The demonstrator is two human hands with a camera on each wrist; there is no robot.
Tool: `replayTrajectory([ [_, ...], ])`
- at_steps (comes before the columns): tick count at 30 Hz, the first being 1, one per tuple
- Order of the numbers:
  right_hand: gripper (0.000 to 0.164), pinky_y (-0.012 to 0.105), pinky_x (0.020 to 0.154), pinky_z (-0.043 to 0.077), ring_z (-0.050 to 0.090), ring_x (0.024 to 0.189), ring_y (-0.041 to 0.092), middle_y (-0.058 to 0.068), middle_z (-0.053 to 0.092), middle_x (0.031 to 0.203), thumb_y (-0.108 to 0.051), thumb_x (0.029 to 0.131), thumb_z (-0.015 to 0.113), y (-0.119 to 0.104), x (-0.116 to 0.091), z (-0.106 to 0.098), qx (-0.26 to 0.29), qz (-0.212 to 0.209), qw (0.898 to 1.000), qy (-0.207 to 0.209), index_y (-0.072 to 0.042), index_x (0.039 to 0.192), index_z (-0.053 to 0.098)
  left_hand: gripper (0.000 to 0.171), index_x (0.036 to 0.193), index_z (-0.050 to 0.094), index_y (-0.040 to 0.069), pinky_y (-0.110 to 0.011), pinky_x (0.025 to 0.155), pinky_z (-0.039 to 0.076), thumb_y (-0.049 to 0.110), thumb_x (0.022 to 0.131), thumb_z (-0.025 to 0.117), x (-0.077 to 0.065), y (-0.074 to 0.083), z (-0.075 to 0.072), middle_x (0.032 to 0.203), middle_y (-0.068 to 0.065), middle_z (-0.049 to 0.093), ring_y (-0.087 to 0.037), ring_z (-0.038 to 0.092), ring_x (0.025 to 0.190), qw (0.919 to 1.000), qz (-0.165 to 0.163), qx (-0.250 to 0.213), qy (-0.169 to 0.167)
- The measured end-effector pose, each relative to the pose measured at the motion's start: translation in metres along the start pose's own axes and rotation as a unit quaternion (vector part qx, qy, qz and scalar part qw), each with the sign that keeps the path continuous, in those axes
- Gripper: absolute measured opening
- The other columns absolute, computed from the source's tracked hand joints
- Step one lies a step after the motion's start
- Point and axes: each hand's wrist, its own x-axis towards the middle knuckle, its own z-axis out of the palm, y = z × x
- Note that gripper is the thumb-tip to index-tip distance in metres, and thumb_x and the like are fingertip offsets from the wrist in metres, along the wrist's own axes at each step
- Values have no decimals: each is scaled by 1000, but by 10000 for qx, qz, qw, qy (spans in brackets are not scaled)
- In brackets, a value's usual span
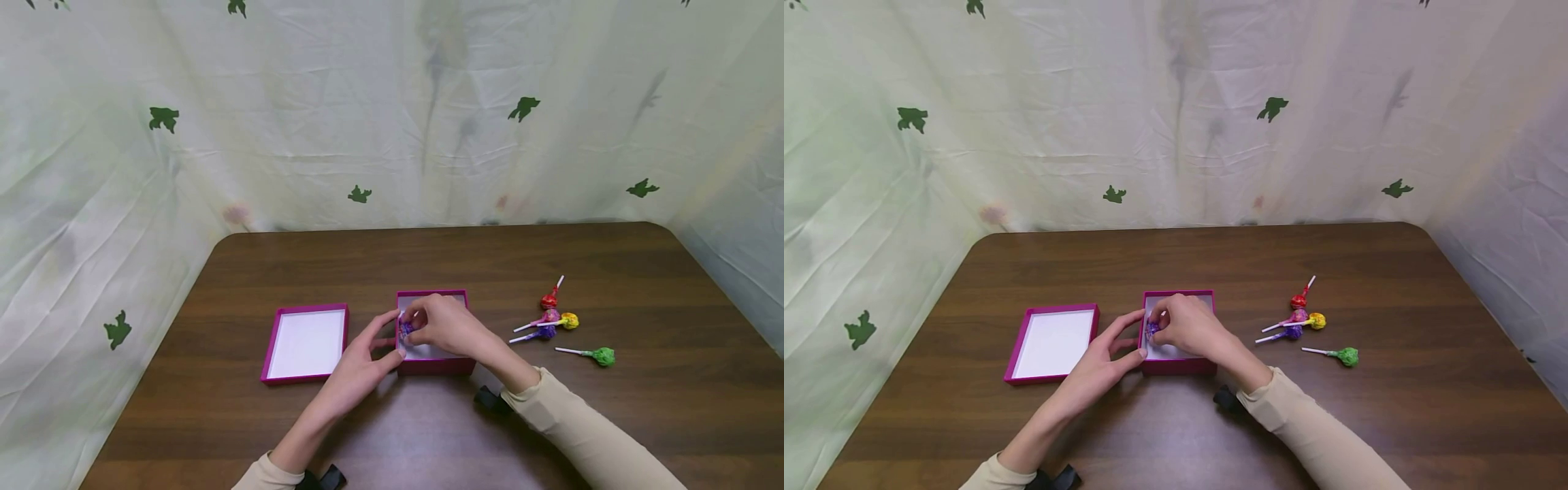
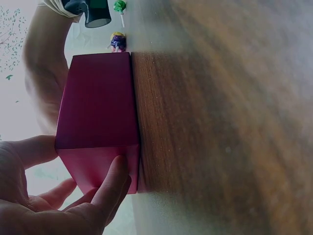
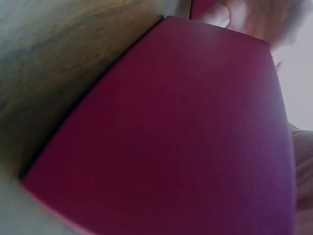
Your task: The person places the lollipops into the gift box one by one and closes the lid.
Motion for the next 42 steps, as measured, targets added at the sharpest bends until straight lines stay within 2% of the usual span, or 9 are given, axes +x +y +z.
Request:
replayTrajectory([
  [12, 21, 34, 74, 48, 61, 76, 9, -4, 68, 80, -3, 76, 80, 2, 2, 11, -282, -20, 9979, 576, -11, 94, 73, 59, 146, 44, 32, -54, 95, 44, 23, 92, 67, 0, 1, 0, 148, 1, 44, -25, 55, 123, 9999, -150, 54, -55],
  [35, 24, 38, 79, 50, 65, 83, 15, 0, 70, 86, 0, 78, 78, -1, 1, 12, -173, 275, 9980, 538, -11, 98, 72, 58, 146, 45, 30, -54, 92, 45, 22, 93, 67, 0, 0, 0, 148, -1, 45, -28, 55, 123, 9999, -147, 36, -41],
  [42, 21, 35, 75, 50, 60, 79, 15, -1, 67, 84, 1, 80, 77, -4, -3, 7, -221, 336, 9978, 520, -11, 97, 72, 59, 146, 44, 30, -52, 91, 46, 22, 93, 67, 0, 1, -1, 147, -1, 45, -28, 56, 122, 9999, -142, 54, -80],
])
